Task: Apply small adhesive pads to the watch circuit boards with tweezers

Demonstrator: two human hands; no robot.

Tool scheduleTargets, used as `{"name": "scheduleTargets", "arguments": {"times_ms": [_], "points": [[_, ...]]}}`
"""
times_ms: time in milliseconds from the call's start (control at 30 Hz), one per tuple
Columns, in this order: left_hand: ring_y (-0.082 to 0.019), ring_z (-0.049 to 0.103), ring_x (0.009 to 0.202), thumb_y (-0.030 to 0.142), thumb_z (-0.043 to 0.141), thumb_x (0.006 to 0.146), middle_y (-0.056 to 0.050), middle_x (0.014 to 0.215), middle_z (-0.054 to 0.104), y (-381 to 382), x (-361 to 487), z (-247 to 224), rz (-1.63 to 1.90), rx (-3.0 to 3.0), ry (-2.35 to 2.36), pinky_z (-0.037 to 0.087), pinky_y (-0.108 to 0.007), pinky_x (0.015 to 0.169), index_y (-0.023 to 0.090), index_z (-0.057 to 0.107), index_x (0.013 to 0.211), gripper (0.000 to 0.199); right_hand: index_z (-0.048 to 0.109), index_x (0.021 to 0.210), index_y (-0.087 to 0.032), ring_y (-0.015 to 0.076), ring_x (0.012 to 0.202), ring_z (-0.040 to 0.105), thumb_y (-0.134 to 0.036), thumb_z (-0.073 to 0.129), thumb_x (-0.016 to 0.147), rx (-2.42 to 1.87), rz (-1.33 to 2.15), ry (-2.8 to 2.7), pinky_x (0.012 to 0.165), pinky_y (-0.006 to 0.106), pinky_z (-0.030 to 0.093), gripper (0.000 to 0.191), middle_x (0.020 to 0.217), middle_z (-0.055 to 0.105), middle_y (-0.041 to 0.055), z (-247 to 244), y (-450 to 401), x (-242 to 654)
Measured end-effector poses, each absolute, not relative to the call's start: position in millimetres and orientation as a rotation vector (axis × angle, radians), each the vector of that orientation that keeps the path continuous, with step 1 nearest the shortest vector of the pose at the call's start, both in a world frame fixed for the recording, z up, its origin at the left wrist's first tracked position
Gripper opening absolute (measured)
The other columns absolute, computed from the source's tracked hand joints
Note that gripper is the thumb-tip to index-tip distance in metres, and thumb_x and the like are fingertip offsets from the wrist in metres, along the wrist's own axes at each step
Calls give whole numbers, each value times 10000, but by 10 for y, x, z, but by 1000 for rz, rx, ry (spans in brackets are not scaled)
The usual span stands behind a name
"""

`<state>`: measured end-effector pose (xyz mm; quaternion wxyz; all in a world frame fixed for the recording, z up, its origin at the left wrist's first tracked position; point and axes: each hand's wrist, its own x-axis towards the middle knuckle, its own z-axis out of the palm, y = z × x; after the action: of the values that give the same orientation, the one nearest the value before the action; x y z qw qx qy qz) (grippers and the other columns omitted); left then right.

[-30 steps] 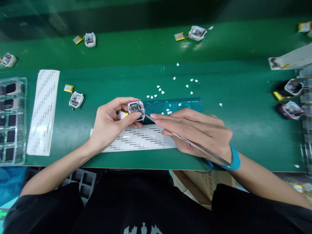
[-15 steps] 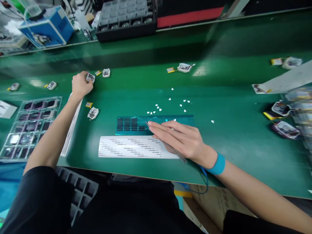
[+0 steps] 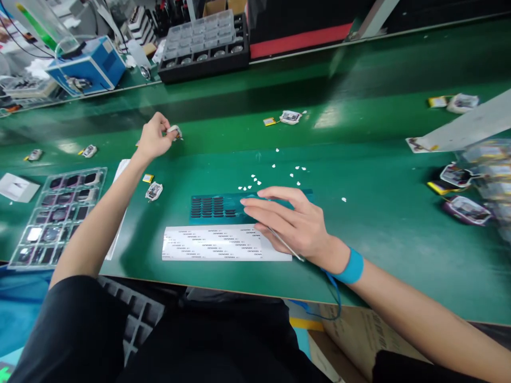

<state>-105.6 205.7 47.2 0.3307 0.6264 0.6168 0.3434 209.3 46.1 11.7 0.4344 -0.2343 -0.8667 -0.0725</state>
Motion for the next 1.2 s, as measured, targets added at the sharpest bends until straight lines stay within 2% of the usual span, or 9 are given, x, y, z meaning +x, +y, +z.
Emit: {"name": "scheduleTargets", "arguments": {"times_ms": [100,167,267,400,567,667,900,1067,1200], "points": [[-109,629,748,559,754,812,76,795,699,1509,-630,447,934,1539,1399,475,-279,712,241,492,884,418,621,1058,-136,199,822,640,-85,485,968,-699,48,-2124,686,319,572,171,851,724,59,53,462,2068],[-180,714,783,488,776,807,-6,856,749,1098,-345,409,986,1335,1157,544,-319,703,228,534,960,387,588,1127,-152,144,680,600,-60,412,986,-807,168,-2048,618,273,530,243,818,686,28,27,442,2044],[-172,742,698,394,760,845,-25,835,761,614,-60,368,900,1194,1017,577,-282,670,204,576,1040,328,575,1177,-168,95,606,580,-149,480,1012,-908,266,-1976,551,222,480,191,846,688,5,19,391,2009],[-143,738,663,366,752,863,-13,771,755,366,26,306,896,1210,1007,575,-218,614,185,570,995,288,590,1139,-172,96,671,631,-264,619,975,-847,241,-2050,582,205,493,191,864,707,0,-8,330,1988],[-157,740,615,376,718,895,1,738,742,294,17,232,932,1203,1003,617,-252,619,199,528,1020,289,617,1087,-171,70,692,647,-156,598,961,-873,198,-2074,574,170,478,128,903,721,-3,-48,294,1986],[-159,741,611,302,669,925,-3,734,737,222,26,244,948,1311,1059,625,-255,628,177,571,1087,227,629,1075,-161,80,728,666,-127,561,966,-894,184,-2135,569,183,480,133,925,725,5,-19,282,1992],[-68,569,484,129,644,880,50,584,652,149,-11,254,980,1754,1235,508,-162,515,138,673,1047,170,655,1060,-132,105,728,700,-51,513,949,-826,71,-2351,522,224,475,197,939,745,24,51,281,2044],[-82,638,532,129,648,887,27,657,706,168,-6,274,1035,1694,1222,518,-162,523,141,646,1032,146,665,1081,-151,84,762,710,-38,519,945,-820,10,-2276,537,211,484,230,972,759,-7,61,294,2059],[-55,568,461,102,657,866,52,618,678,137,-15,292,1082,1993,1287,486,-156,511,146,661,1018,158,667,1089,-149,89,754,711,-36,433,970,-793,-90,-2340,516,212,487,285,977,765,2,124,268,2057]]}}
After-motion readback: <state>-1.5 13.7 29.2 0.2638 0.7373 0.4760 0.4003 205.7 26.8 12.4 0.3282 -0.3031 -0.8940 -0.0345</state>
